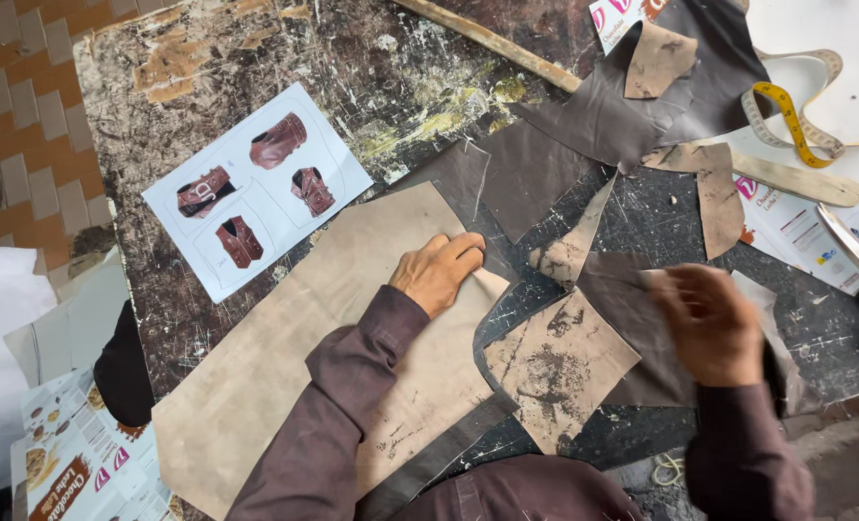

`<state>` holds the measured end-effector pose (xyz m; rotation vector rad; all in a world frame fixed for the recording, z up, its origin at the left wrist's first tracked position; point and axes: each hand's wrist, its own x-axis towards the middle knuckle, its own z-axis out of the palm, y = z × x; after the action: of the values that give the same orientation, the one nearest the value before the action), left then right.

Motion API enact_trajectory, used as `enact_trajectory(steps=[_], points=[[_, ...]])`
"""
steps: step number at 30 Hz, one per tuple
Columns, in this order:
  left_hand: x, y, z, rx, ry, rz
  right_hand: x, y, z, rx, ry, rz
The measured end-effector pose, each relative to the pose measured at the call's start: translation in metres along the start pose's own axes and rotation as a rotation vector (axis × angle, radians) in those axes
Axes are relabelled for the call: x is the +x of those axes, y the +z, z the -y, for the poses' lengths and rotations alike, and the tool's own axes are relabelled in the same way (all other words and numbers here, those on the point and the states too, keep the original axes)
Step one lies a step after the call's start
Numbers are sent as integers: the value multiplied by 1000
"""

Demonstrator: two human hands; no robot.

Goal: The person cuts a piece of brown fabric using scissors, guided by a paper pattern. They then unfold the fabric, place a printed reference image on the table, and use a ruler and chalk to draw straight lines on the fabric.

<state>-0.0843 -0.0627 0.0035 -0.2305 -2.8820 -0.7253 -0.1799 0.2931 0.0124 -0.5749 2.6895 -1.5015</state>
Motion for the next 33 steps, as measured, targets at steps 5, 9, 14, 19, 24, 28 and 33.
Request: enact_trajectory(steps=[5, 9, 14, 19, 24, 28, 33], points=[[0, 1, 3, 49, 24, -33, 13, 63, 56, 133, -104, 280], [3, 0, -1, -52, -25, -84, 18, 87, 77, 43, -111, 280], [0, -5, 1, -73, -56, -183, 21, 95, 84, 73, -141, 280], [-9, -3, 9, -235, 24, -236, 23, 98, 85, -67, -342, 249], [-14, 7, 13, -275, 62, -228, 42, 116, 77, -129, -416, 293], [-16, 11, 14, -264, 65, -236, 52, 127, 70, -265, -546, 331], [-19, 13, 15, -270, 69, -241, 53, 129, 72, -439, -749, 289]])
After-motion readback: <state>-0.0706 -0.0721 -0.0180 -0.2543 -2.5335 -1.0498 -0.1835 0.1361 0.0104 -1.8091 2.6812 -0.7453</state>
